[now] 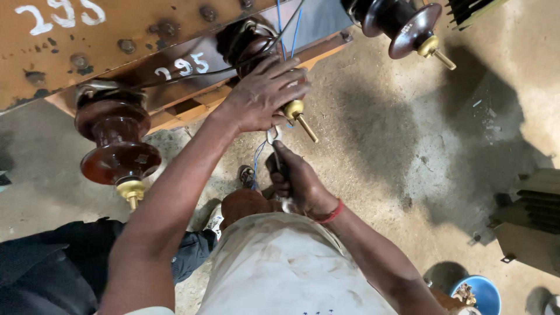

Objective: The person uses a wrench to tighten bolts on brown insulators mounted on a green metal frame, then moves to a brown metal panel to tighten similar insulators. The person handles the wrench and insulators throughout the clip.

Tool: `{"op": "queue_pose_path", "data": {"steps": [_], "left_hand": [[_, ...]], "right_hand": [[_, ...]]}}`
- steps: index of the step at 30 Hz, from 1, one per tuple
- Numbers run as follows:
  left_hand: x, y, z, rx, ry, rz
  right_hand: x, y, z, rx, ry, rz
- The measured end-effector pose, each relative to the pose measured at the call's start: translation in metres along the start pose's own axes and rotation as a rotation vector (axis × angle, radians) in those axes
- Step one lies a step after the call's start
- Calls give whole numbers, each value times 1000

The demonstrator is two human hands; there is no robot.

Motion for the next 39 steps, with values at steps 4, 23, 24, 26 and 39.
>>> {"op": "queue_pose_path", "data": {"steps": [4,23,24,26,39], "left_hand": [[-38,61,63,218,526,383],[-2,153,372,588,1767,-89],[-17,137,388,535,1922,294],[-21,95,392,411,2070,1088],[2,165,315,500,1730,-454]], "right_hand": [[-57,17,13,-14,310,512],[-74,-111,-47,-418,693,1005],[-81,-112,-46,-429,689,1016],[-100,-118,-45,-471,758,1068],[-154,-102,-56,-583,1131,1149]]}}
Point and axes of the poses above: each hand's wrist, its own z-axis away from the middle knuckle, its own y-axis out of the back of the hand, x = y × z, the point moved 9 cm from there along -z, towards the middle knuckle, and after that the axes turned 13 degrees about y, right-handed, at the moved point
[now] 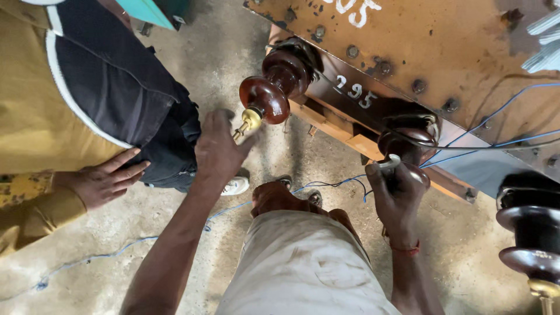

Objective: The person uses a wrench to tighten bolts on brown insulators mounted on a green metal frame, then moves to a brown metal panel to tighten similar insulators. The person handles the wrench and insulators throughout the clip.

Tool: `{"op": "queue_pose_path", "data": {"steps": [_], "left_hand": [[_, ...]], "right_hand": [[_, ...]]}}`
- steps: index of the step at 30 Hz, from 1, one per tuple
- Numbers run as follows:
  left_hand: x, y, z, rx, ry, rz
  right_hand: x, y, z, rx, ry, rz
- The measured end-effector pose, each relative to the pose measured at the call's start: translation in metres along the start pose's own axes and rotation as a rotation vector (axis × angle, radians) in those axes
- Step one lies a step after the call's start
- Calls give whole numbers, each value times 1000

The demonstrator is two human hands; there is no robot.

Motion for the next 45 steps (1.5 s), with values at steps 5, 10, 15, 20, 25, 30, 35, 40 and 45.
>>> {"op": "queue_pose_path", "data": {"steps": [5,10,15,20,25,30,35,40,45], "left_hand": [[-50,-56,27,-655,767,292],[10,11,15,153,55,276],[-16,-15,11,-20,426,14],[9,22,16,252,-35,533],[-24,-14,11,-61,427,-70],[15,24,22,296,-36,289],[-28,-45,19,-390,492,-154],[13,12,23,246,-82,272],[-27,-24,12,-97,373,50]], "right_hand": [[-5,-18,3,-125,129,-26],[4,-29,7,-211,122,-119],[3,-30,9,-228,186,-82],[0,-30,8,-203,178,-108],[1,-32,6,-209,131,-51],[-1,-33,5,-211,107,-25],[-4,-31,6,-199,133,-3],[0,-28,9,-153,156,104],[7,-31,10,-178,92,90]]}}
Point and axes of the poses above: each hand's wrist, its own z-axis away from the middle knuckle, its own y-axis out of the back of the hand, x = y × z, the point moved 9 cm from there along -z, towards the middle knuckle, and after that the axes turned 13 degrees about y, right-handed, at the moved point
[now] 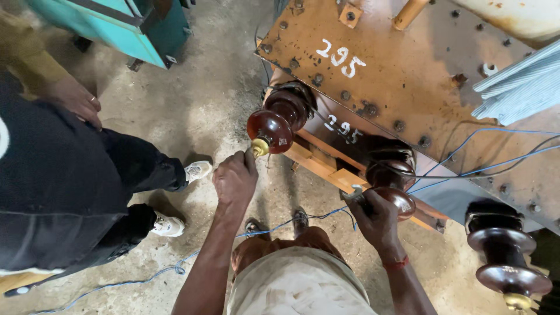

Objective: The person uses a wrench to tighten bolts on brown insulators mounted on a green metal frame, then moves to a brown metal panel to tighten similar insulators. The person handles the wrench and insulators throughout the clip.

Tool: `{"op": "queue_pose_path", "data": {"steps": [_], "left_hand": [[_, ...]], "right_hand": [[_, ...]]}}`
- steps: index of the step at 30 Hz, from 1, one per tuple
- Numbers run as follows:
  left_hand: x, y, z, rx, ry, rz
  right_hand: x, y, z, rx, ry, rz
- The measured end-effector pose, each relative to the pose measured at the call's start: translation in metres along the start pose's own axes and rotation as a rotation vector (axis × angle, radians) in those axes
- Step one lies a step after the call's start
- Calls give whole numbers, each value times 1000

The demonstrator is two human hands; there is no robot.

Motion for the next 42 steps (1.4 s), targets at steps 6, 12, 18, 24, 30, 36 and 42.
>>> {"op": "queue_pose_path", "data": {"steps": [6,12,18,24,30,36,42], "left_hand": [[30,31,15,225,-334,342],[29,25,12,219,-213,119],[-8,-5,-2,-125,274,81],[46,53,36,455,-401,282],[10,8,6,-10,183,94],[30,37,26,376,-238,413],[22,15,16,347,-181,281]], "right_hand": [[-14,1,-6,-30,91,-53],[-11,-7,-3,-75,93,-91],[-1,-16,-3,-155,14,-136],[9,-23,2,-150,-101,-311],[12,-22,4,-124,-16,-298],[17,-23,2,-158,-69,-404],[17,-25,2,-145,-82,-491]]}}
Point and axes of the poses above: each hand's wrist, its own z-axis away from the middle knuckle, its own y-axis out of the back of the hand, x = y × z, the point moved 9 cm from there along -z, towards the middle knuckle, and after that the axes turned 13 degrees about y, right-handed, at the moved point
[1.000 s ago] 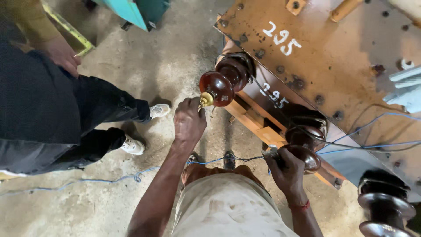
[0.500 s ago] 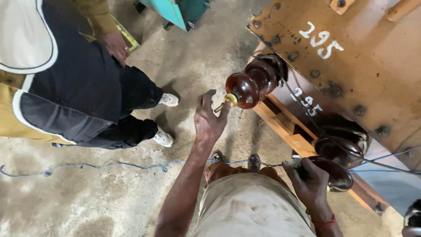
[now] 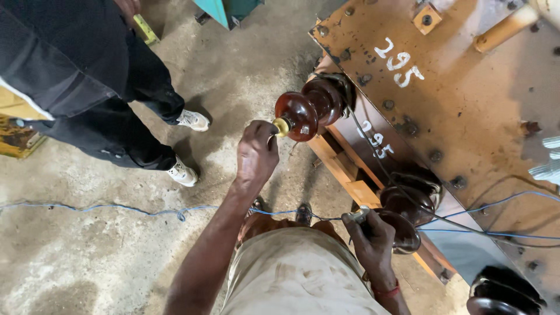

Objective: The person uses a wrench to tighten bolts on brown insulators mounted on a green metal frame, then moves to a brown metal panel to tighten similar insulators. The person handles the wrench and insulators throughout the clip.

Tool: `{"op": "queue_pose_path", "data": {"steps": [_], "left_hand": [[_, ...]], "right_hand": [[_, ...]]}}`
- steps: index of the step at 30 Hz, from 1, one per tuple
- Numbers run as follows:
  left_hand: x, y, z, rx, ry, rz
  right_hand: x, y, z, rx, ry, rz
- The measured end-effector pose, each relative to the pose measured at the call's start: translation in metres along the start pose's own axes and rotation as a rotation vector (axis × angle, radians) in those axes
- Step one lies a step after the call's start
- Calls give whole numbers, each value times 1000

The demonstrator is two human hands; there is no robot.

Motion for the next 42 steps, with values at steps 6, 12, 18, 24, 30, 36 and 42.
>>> {"op": "queue_pose_path", "data": {"steps": [6,12,18,24,30,36,42], "left_hand": [[-27,-13,-2,-51,185,-60],[-2,-2,4,93,-133,16],[-5,-9,4,35,-31,-61],[-32,-15,-3,-58,260,-83],[4,4,7,134,-155,23],[-31,-17,2,-148,305,-30],[-4,5,-1,29,66,109]], "right_hand": [[4,1,3,-3,5,57],[8,0,5,-5,-46,45],[5,-2,2,-17,-32,25],[6,-2,4,-12,-39,46],[11,-1,5,-4,-50,35],[7,-5,3,-31,-63,78],[11,-5,4,-13,-118,57]]}}
Point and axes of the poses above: each hand's wrist, its own z-axis away from the middle knuckle, its own y-axis out of the back of the hand, x = y × z, the point moved 9 cm from there along -z, towards the middle knuckle, and after that the axes turned 13 degrees about y, right-handed, at the moved point
